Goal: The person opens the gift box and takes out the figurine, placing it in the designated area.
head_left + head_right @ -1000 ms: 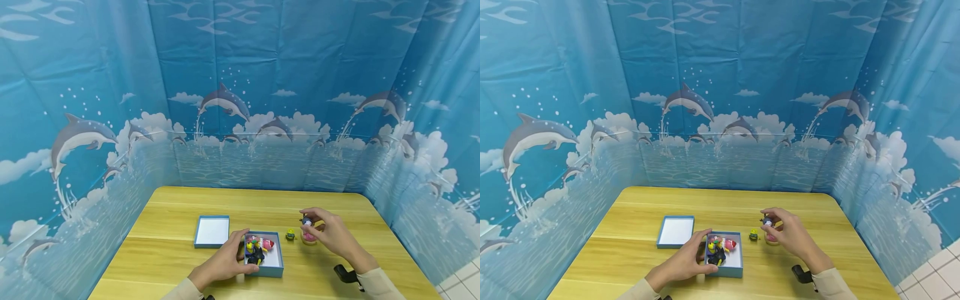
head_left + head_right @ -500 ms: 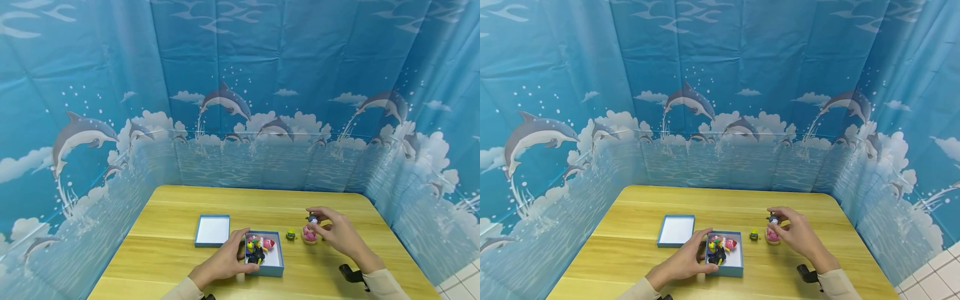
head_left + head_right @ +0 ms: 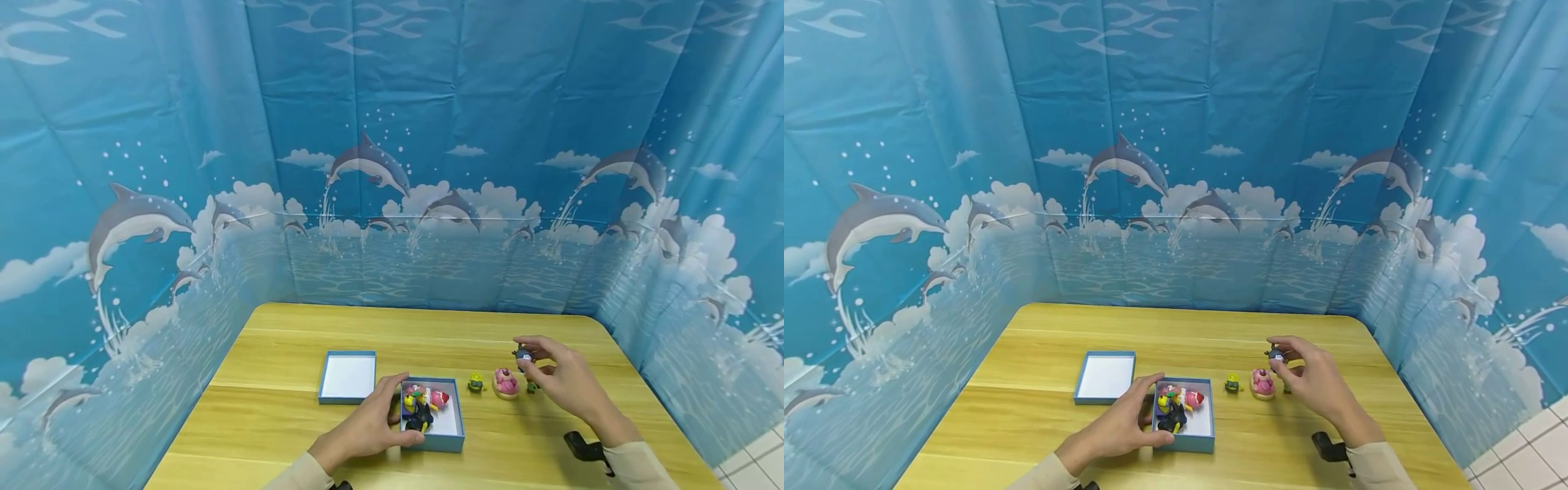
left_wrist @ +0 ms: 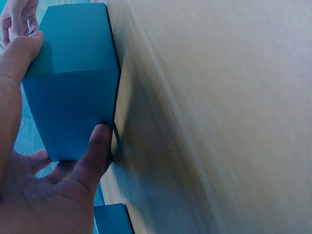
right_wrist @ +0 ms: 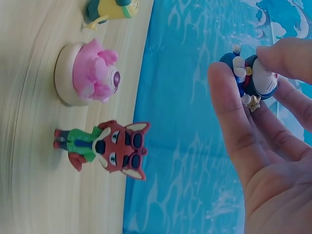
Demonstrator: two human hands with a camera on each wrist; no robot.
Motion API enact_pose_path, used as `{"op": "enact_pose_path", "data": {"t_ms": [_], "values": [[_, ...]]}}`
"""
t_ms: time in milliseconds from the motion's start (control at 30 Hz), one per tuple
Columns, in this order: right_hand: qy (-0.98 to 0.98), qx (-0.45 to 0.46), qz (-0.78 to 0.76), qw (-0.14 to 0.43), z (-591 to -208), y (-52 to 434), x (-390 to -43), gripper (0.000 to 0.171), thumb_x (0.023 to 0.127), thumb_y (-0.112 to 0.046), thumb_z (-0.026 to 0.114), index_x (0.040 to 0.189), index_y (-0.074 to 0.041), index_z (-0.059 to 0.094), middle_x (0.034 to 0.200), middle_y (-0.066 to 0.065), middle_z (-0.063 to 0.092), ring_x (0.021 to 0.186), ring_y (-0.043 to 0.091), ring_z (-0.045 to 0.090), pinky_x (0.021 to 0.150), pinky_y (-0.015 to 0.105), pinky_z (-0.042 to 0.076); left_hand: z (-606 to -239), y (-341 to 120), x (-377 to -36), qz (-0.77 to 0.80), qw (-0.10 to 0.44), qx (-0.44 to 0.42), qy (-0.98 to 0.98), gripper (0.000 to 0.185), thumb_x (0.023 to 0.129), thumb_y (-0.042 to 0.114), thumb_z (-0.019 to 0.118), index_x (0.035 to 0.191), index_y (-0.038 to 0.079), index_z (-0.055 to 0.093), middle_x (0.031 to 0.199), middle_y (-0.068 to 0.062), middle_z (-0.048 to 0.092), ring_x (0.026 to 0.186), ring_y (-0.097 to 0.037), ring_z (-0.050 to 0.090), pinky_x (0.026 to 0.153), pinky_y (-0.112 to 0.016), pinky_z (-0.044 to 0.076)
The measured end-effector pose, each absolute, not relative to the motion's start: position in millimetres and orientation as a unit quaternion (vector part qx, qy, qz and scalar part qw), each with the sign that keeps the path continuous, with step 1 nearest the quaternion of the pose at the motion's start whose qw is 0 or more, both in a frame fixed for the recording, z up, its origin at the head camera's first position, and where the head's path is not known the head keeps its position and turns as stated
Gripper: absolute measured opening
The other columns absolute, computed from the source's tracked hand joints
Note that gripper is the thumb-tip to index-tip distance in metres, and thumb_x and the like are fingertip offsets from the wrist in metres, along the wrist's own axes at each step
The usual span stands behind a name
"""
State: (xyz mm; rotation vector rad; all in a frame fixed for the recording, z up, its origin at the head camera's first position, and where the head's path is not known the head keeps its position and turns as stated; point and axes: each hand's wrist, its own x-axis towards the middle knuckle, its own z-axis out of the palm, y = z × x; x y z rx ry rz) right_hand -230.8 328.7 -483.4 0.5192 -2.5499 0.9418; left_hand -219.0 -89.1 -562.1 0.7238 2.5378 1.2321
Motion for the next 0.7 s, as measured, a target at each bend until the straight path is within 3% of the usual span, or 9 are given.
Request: {"op": "enact_pose_path", "data": {"t_ms": [333,700], "values": [[-0.908,0.169,0.322,0.206,-484,341,-230,0.040,0.107,-0.008,0.086,0.146,-0.013,0.077,0.118,0.007,0.087,0.103,0.009,0.081,0.074,0.019,0.067,-559,-88,-217,0.423,0.114,0.243,0.865,0.116,0.098,0.063,0.091,0.186,0.023,0.027,0.184,-0.007,0.039,0.149,-0.024,0.064,0.125,-0.048,0.059],[-0.907,0.161,0.322,0.219,-486,354,-230,0.041,0.107,-0.008,0.086,0.146,-0.012,0.077,0.120,0.011,0.087,0.103,-0.007,0.075,0.074,0.019,0.067,-562,-88,-219,0.412,0.108,0.248,0.870,0.116,0.098,0.068,0.089,0.186,0.025,0.027,0.183,-0.007,0.040,0.151,-0.027,0.063,0.127,-0.056,0.056]]}}
